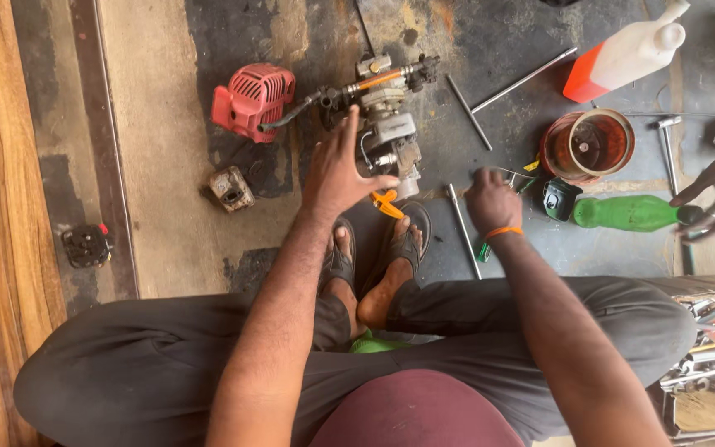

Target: The person sits on the floor and uses a screwdriver and pliers to adjust and tighten components on a small engine. They manipulate the engine parts and use tools to secure them.

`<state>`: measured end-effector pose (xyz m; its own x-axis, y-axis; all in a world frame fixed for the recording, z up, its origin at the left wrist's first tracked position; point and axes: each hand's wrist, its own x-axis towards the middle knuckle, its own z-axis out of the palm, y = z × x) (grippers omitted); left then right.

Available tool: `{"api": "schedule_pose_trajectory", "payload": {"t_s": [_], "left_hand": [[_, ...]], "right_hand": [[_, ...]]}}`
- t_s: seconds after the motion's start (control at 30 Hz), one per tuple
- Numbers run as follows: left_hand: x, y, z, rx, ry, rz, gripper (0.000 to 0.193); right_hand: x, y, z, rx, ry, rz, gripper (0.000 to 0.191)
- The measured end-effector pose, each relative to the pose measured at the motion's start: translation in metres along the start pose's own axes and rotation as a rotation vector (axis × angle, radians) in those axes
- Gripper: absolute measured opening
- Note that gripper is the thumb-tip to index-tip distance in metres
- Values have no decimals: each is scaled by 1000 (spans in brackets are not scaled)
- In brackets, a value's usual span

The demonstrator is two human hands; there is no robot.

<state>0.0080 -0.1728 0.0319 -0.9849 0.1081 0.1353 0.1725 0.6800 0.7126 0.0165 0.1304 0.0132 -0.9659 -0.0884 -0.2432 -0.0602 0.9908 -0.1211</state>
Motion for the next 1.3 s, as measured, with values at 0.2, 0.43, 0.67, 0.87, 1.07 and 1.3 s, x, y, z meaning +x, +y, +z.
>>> {"api": "schedule_pose_trajectory", "payload": {"t_s": [0.2,0.43,0.67,0.87,1.07,1.3], "left_hand": [[-40,-24,43,-52,74,-370,120],[-72,12,108,-494,360,-704,85],[-89,67,105,-990,306,-695,83],[-69,62,122,-450,377,-538,75],[-63,57,143,-538,375,-685,74],[-56,49,144,-461,488,-513,88]], "right_hand": [[-18,-29,-70,417,171,-78,29],[-32,-99,-87,296,251,-284,27],[-15,-123,-84,89,283,-363,28],[-17,-132,-86,98,259,-278,30],[-15,-150,-92,78,192,-97,30],[-2,-161,-95,-87,54,-26,30]]}}
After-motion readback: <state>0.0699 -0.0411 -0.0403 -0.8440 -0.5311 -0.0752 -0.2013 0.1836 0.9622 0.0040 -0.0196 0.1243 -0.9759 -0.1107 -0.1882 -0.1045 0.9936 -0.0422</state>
